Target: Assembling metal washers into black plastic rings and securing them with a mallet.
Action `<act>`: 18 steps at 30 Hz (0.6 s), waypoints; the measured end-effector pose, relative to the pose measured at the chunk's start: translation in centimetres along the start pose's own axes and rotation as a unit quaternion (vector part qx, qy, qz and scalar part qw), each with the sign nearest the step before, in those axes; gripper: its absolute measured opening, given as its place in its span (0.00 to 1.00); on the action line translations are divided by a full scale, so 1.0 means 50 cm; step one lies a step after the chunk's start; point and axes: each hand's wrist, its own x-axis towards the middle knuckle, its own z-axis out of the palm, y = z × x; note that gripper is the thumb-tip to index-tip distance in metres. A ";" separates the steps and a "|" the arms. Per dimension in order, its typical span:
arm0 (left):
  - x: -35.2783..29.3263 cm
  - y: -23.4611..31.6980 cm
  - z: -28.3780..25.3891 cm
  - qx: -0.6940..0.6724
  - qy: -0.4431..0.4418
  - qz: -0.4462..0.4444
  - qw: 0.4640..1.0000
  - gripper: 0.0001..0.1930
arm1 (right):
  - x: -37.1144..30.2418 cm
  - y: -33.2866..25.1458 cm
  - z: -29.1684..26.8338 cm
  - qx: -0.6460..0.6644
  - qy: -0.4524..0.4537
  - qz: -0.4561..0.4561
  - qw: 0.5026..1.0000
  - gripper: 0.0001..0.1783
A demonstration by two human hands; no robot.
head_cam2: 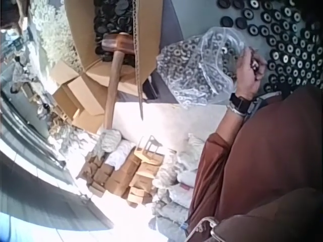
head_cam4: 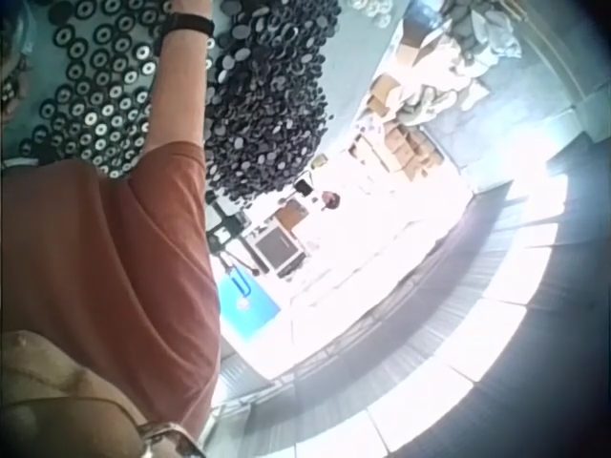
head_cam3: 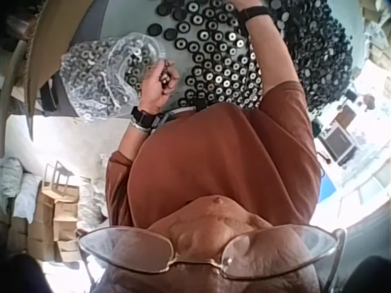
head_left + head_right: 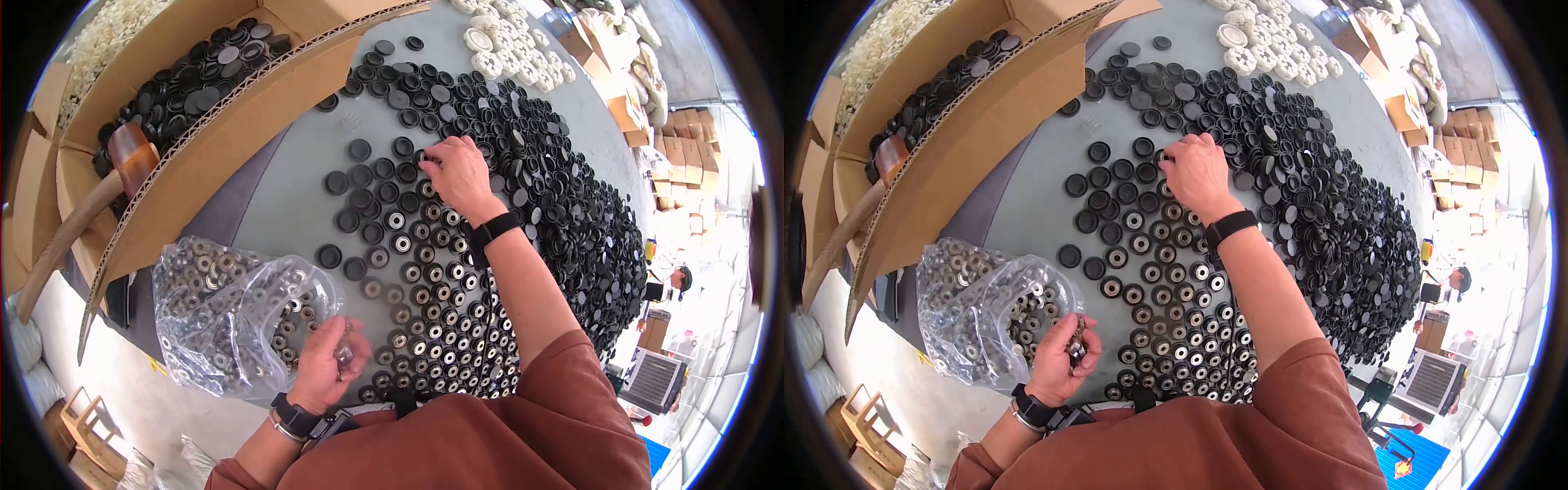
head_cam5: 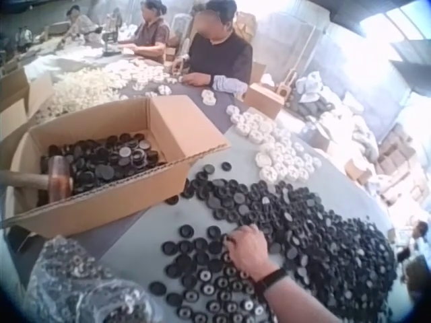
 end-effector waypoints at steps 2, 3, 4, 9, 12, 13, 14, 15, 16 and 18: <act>-0.004 0.003 0.006 0.004 0.003 0.000 1.000 0.15 | -0.001 -0.008 -0.004 -0.046 -0.018 -0.025 0.998 0.14; -0.003 0.003 0.008 0.005 0.010 -0.001 1.000 0.15 | -0.010 -0.011 0.011 -0.117 0.012 -0.080 0.990 0.12; -0.001 0.004 0.010 0.004 0.011 -0.002 1.000 0.15 | -0.021 -0.015 0.024 -0.186 0.043 -0.134 0.972 0.10; 0.008 0.030 0.052 -0.015 0.027 -0.010 0.999 0.18 | -0.046 -0.022 0.015 -0.193 0.053 -0.128 0.971 0.15; 0.016 0.053 0.068 -0.028 -0.035 -0.005 0.999 0.19 | -0.055 -0.056 -0.036 -0.131 0.041 -0.091 0.986 0.14; 0.018 0.060 0.071 -0.029 -0.027 0.002 0.999 0.19 | -0.069 -0.085 -0.046 -0.050 0.095 -0.102 0.989 0.16; 0.019 0.064 0.075 -0.027 -0.021 0.011 0.999 0.20 | -0.089 -0.122 -0.068 0.069 0.091 -0.135 0.984 0.15; 0.016 0.062 0.074 -0.024 -0.018 0.014 0.999 0.20 | -0.115 -0.152 -0.081 0.208 0.012 -0.152 0.966 0.13; 0.016 0.059 0.070 -0.023 -0.020 0.012 0.999 0.20 | -0.148 -0.183 -0.094 0.320 -0.034 -0.177 0.930 0.12; 0.025 0.052 0.053 -0.041 -0.033 0.000 0.999 0.21 | -0.181 -0.214 -0.099 0.331 -0.067 -0.259 0.905 0.12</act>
